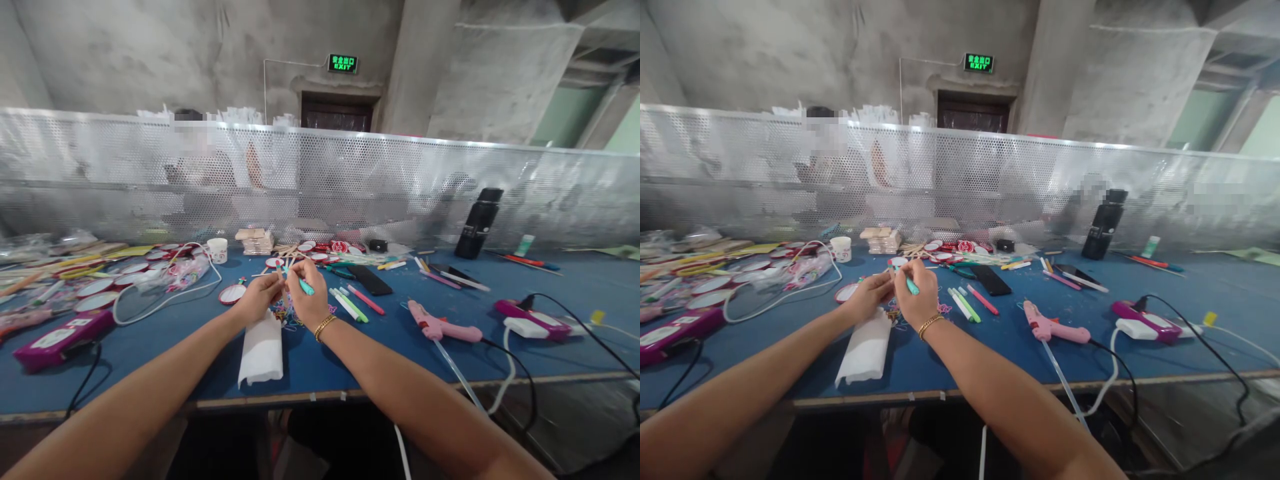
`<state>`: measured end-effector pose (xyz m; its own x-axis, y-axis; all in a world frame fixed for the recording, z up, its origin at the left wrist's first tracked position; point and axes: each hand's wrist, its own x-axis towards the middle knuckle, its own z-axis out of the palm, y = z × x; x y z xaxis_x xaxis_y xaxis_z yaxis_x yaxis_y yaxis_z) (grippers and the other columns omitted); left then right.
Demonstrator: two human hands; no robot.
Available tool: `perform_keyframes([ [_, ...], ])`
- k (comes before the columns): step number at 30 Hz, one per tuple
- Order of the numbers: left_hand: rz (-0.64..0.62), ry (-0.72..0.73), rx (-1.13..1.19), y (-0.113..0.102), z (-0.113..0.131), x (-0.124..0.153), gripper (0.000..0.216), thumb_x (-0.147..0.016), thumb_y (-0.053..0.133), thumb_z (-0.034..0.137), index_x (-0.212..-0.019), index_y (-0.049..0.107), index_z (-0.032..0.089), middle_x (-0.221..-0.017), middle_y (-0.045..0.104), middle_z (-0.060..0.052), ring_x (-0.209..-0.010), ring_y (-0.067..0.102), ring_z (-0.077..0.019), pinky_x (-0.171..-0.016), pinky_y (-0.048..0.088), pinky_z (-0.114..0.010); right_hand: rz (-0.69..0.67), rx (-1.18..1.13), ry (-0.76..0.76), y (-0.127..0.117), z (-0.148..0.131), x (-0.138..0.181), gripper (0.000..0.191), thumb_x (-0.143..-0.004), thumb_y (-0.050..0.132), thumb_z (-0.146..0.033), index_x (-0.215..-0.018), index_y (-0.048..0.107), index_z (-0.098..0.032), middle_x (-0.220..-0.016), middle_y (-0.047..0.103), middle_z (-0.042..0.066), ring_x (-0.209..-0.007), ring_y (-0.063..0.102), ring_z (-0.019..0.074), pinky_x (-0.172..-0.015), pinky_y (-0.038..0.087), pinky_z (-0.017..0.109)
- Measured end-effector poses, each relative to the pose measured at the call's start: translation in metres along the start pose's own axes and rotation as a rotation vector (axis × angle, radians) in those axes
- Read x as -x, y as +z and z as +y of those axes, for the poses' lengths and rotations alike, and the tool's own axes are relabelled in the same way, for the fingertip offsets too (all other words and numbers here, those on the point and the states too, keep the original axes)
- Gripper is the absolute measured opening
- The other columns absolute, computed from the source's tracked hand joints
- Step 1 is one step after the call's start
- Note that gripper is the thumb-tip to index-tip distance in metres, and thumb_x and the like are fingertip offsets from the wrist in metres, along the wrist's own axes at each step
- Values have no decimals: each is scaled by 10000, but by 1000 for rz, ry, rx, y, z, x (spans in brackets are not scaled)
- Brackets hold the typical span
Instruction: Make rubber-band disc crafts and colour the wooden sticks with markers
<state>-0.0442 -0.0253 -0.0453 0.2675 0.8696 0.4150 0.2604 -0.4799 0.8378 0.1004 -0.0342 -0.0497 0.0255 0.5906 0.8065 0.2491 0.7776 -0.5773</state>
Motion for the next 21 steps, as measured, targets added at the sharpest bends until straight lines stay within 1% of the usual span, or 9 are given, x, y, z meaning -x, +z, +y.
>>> perform_keyframes([
  [10, -26, -2, -9, 1, 0, 1, 446, -773, 614, 577, -638, 484, 172, -517, 413, 52, -482, 337, -80, -473, 258, -231, -25, -5, -25, 1, -3, 2, 107, -909, 504, -300, -839, 530, -223, -758, 653, 6, -733, 633, 169, -720, 488, 294],
  [16, -11, -3, -20, 0, 0, 0, 479, -782, 575, 623, -638, 484, 175, -505, 412, 50, -475, 342, -83, -472, 256, -234, 6, 6, 6, 0, 1, 0, 104, -914, 491, -295, -836, 511, -229, -692, 627, -11, -674, 622, 166, -708, 487, 297],
  [18, -12, -6, -15, -1, -1, 0, 477, -782, 576, 622, -637, 480, 178, -500, 411, 49, -471, 344, -85, -471, 255, -235, 20, 2, 17, 0, 0, 0, 102, -913, 491, -296, -836, 510, -231, -695, 626, -11, -679, 624, 168, -708, 489, 298],
  [21, -13, -4, -1, -1, -3, 0, 461, -779, 595, 600, -637, 478, 177, -516, 413, 47, -479, 343, -84, -475, 260, -237, 0, -24, 6, 0, -2, 1, 108, -911, 495, -305, -836, 513, -231, -714, 635, -7, -694, 630, 168, -705, 491, 295],
])
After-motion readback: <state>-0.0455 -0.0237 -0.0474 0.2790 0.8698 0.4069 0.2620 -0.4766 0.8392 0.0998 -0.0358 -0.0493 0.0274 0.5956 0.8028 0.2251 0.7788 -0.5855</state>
